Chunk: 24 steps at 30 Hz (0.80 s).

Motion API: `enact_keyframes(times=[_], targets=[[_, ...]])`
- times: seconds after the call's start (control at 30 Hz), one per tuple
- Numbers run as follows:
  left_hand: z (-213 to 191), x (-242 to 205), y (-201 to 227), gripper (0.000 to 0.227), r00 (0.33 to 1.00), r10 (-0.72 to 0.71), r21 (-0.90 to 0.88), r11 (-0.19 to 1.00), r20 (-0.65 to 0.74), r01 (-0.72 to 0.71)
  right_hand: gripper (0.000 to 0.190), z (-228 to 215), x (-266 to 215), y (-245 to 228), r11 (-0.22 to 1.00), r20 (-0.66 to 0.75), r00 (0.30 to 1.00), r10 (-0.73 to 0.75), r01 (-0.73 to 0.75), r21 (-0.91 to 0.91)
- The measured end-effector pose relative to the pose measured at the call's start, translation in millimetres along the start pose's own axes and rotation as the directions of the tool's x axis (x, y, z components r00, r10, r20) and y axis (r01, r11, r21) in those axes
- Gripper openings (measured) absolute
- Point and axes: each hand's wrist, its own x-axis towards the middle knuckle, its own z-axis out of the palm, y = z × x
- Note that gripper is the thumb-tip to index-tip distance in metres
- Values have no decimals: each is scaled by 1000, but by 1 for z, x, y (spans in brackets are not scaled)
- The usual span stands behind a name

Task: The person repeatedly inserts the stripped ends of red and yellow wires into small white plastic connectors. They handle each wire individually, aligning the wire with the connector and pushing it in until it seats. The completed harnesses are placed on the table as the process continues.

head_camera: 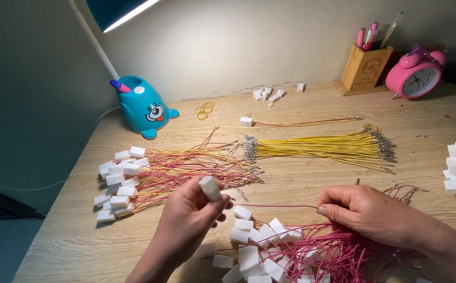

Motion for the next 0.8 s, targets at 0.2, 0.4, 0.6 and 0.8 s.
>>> enact_keyframes(times=[0.2,0.4,0.6,0.8], targets=[[-1,-14,-40,10,997,66,135,989,-39,-60,24,0,-2,-16,977,-41,994,104,-110,-182],[10,-14,-46,7,968,243,123,964,-57,-234,23,-3,-8,-14,993,-31,999,29,-32,-114],[13,-20,-52,6,977,208,80,974,35,-210,22,17,3,24,802,-347,924,-160,327,500],[20,-19,-53,17,993,107,-24,994,52,-106,16,17,4,28,848,-280,949,-144,265,460]])
